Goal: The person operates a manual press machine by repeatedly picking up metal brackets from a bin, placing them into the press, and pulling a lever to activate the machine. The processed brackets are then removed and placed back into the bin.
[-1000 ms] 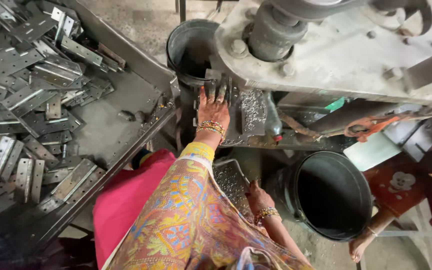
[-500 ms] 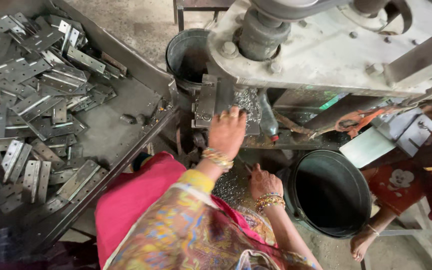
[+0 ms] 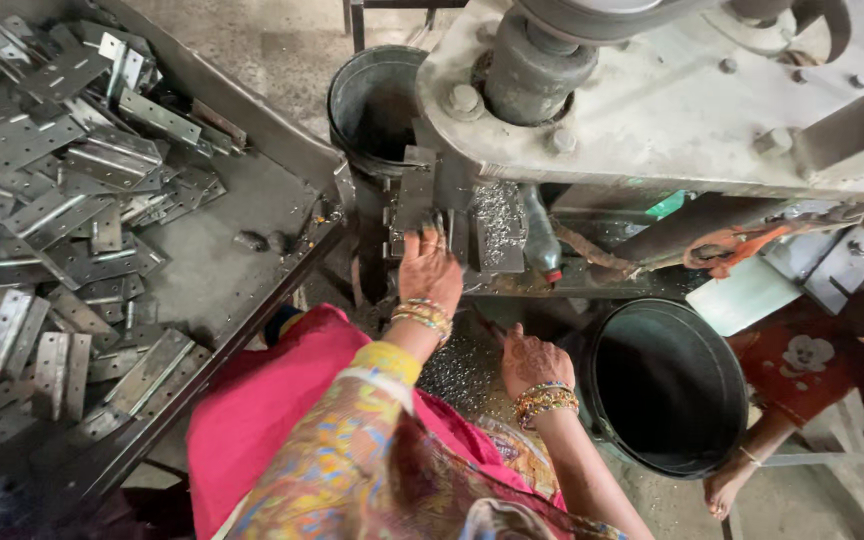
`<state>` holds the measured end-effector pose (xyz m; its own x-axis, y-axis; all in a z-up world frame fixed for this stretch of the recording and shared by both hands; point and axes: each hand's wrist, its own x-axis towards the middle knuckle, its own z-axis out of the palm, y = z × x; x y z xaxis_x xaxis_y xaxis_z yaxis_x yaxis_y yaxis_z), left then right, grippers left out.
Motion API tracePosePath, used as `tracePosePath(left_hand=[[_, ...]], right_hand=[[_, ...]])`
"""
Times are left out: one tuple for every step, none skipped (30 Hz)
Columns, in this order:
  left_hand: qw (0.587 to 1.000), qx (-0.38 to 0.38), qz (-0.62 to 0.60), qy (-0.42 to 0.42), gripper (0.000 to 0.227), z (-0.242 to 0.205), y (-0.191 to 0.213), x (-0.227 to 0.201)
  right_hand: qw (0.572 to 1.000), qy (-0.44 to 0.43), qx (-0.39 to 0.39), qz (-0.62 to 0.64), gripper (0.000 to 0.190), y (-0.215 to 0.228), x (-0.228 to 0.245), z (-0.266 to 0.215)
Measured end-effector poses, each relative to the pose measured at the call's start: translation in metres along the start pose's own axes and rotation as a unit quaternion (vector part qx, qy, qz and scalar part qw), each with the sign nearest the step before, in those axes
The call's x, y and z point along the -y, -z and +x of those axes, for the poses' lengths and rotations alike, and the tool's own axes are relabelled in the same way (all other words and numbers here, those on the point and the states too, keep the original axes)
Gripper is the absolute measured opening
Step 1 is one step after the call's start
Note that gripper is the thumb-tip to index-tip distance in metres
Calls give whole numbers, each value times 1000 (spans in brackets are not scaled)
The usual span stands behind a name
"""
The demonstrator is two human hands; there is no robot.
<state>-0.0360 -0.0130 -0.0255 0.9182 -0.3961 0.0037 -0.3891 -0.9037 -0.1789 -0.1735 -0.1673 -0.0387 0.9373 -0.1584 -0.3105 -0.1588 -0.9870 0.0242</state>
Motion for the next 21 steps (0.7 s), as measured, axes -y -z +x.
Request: tracePosePath(left_hand=[[1000,0,2,1,34,6,6,-6],[1000,3,3,4,34,9,10,-11],[1000,7,5,6,34,11,13,-14],[1000,-12,3,15,35,11,14,-14],[999,-30,0,24,36,11,13,-13],[998,-51,-3,36,36,13,14,-11],[997,-67,-28,30,35,16,13,-8],[996,-74,-51,22,34,8,8,-3],[994,-81,-75,15,34,0,4,-1],[994,-84,-64,16,35,4,6,-2],[995,-88,-54,18,38,5,7,-4],[995,-82,-42,30,40,-2,4,-1],[995,-79,-44,35,41,-6,2,1],[995,-78,-44,35,43,-6,1,0],[995,-77,-45,35,44,-4,1,0],[996,-55,-59,30,43,-6,-2,0],[996,-32,-74,26,42,-6,-4,2],[996,-16,-90,20,41,-1,-5,2],[995,-23,-95,14,41,-1,-5,1],[995,-29,-96,18,42,-2,-7,8],[994,-34,-97,22,42,-4,-9,14]], right_hand=[[1000,7,-16,-4,31,-3,-3,3],[999,15,-30,-8,28,-11,-6,2],[1000,-19,9,21,29,-23,-4,-2],[996,-56,47,53,32,-39,2,-9],[988,-94,85,84,38,-54,4,-16],[992,-76,42,87,40,-64,2,-16],[994,-58,0,89,42,-72,0,-13],[994,-40,-35,93,44,-83,1,-20],[994,-41,-5,104,41,-89,0,-27],[993,-43,10,113,39,-85,-5,-17],[991,-46,24,122,36,-80,-9,-9],[995,-22,0,99,32,-78,-12,-7],[997,1,-25,76,29,-74,-19,-4],[997,20,-52,57,26,-74,-22,0],[996,0,-38,76,26,-78,-20,6],[995,-25,-18,94,27,-91,-18,5],[992,-51,2,113,28,-105,-19,4],[988,-44,-14,145,29,-120,-19,6],[983,-36,-31,177,32,-137,-13,5],[977,-17,-46,208,34,-147,-9,10],[977,-16,-23,209,34,-149,-10,15]])
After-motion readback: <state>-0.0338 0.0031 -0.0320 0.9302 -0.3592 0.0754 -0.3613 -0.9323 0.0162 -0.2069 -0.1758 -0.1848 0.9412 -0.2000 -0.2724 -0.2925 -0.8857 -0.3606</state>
